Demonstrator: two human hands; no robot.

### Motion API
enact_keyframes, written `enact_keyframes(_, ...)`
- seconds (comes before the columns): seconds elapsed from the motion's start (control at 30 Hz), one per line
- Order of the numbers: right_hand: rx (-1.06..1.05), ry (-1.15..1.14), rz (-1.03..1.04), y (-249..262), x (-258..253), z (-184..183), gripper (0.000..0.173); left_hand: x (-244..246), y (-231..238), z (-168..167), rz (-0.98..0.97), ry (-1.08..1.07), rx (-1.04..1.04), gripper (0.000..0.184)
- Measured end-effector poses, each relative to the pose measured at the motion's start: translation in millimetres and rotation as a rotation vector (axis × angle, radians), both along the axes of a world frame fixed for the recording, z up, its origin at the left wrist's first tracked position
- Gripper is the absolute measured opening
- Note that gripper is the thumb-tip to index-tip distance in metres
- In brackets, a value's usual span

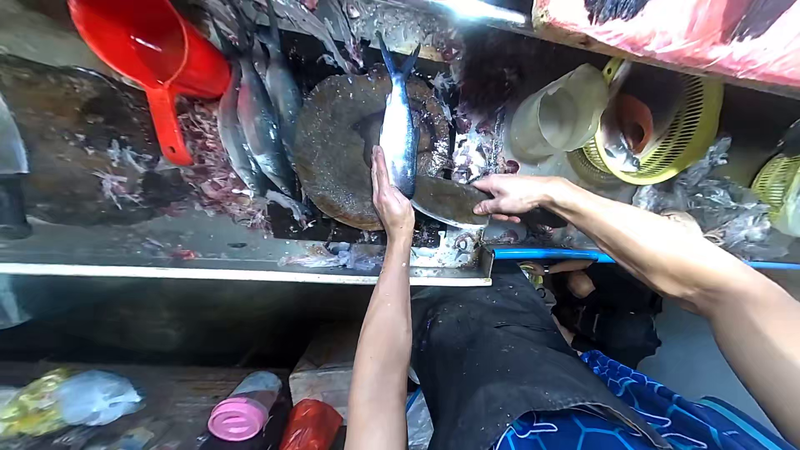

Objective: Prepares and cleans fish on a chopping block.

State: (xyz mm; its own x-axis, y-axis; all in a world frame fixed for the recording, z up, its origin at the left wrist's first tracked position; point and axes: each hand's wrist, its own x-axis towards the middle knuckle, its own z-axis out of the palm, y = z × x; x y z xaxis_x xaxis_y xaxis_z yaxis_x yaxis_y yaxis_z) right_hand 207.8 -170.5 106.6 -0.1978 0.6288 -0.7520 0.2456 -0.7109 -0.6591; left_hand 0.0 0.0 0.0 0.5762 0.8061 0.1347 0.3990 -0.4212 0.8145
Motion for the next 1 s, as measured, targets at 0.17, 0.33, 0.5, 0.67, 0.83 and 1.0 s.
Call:
enact_keyframes(0.17, 0.101, -0.206, 0.062, -7, -13, 0, 0.03, 4, 9, 21, -0.042, 0.102, -0.048, 0.044)
enact_keyframes(0.33, 0.024, -0.502, 0.001, -2, -96, 55, 0.039, 49, 44, 100, -0.221, 0.91, -0.208, 0.075)
enact_keyframes(0.5, -0.055, -0.008, -0.474, -53, -105, 31, 0.033, 47, 76, 108, -0.321, 0.981, -0.218, 0.054)
enact_keyframes(0.67, 0.239, -0.687, -0.67, -48, -115, 56, 0.028, 14, 98, 89, -0.253, 0.865, -0.133, 0.038)
enact_keyframes(0.83, 0.412, -1.195, -0.868, 42, -131, -26, 0.03, -21, 104, 106, -0.298, 0.824, -0.123, 0.039)
enact_keyframes(1.0, 0.065, -1.219, -0.686, 69, -152, -4, 0.05, -50, 99, 102, -0.293, 0.857, -0.153, 0.045)
